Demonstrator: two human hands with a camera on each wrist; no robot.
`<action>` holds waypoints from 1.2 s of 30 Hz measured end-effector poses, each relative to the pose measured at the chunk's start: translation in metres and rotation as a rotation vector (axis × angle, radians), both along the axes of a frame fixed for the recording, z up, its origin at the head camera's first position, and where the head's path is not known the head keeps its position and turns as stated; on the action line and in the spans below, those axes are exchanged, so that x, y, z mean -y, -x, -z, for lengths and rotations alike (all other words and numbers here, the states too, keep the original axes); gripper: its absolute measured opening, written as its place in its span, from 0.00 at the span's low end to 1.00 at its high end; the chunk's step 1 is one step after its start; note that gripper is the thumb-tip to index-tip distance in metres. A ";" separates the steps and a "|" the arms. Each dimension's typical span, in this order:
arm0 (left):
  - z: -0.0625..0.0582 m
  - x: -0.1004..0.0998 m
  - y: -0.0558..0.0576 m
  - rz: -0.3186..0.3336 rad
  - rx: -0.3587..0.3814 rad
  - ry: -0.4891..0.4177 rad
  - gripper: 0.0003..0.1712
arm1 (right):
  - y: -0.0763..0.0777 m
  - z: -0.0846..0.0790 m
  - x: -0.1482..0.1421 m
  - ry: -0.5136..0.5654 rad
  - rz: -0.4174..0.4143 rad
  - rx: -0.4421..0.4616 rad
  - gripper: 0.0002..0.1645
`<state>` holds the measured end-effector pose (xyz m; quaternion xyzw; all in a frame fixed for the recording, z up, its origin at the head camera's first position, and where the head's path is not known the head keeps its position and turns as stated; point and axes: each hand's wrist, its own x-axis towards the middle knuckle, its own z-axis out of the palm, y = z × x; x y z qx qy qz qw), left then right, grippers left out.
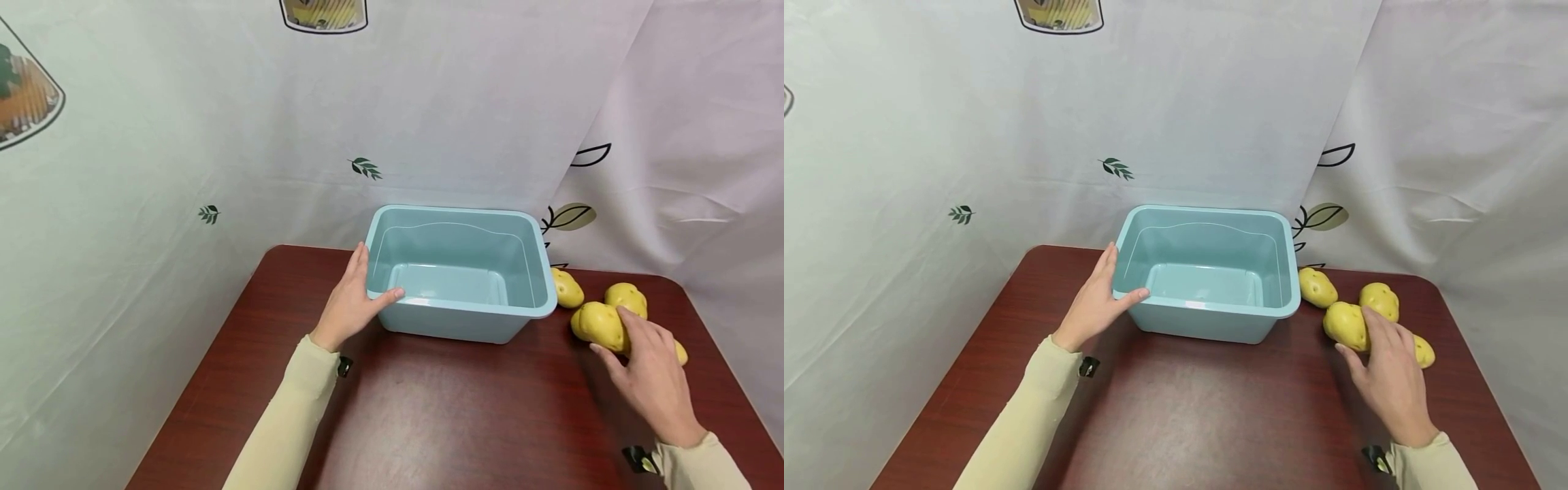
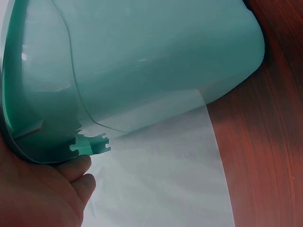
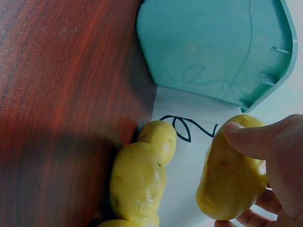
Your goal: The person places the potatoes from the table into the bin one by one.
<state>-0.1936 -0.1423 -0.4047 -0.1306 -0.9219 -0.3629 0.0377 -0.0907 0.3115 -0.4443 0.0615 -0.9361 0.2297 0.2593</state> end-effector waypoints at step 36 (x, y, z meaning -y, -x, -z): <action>0.000 -0.001 0.000 -0.010 -0.007 0.016 0.68 | 0.011 -0.019 0.008 -0.008 -0.056 -0.099 0.49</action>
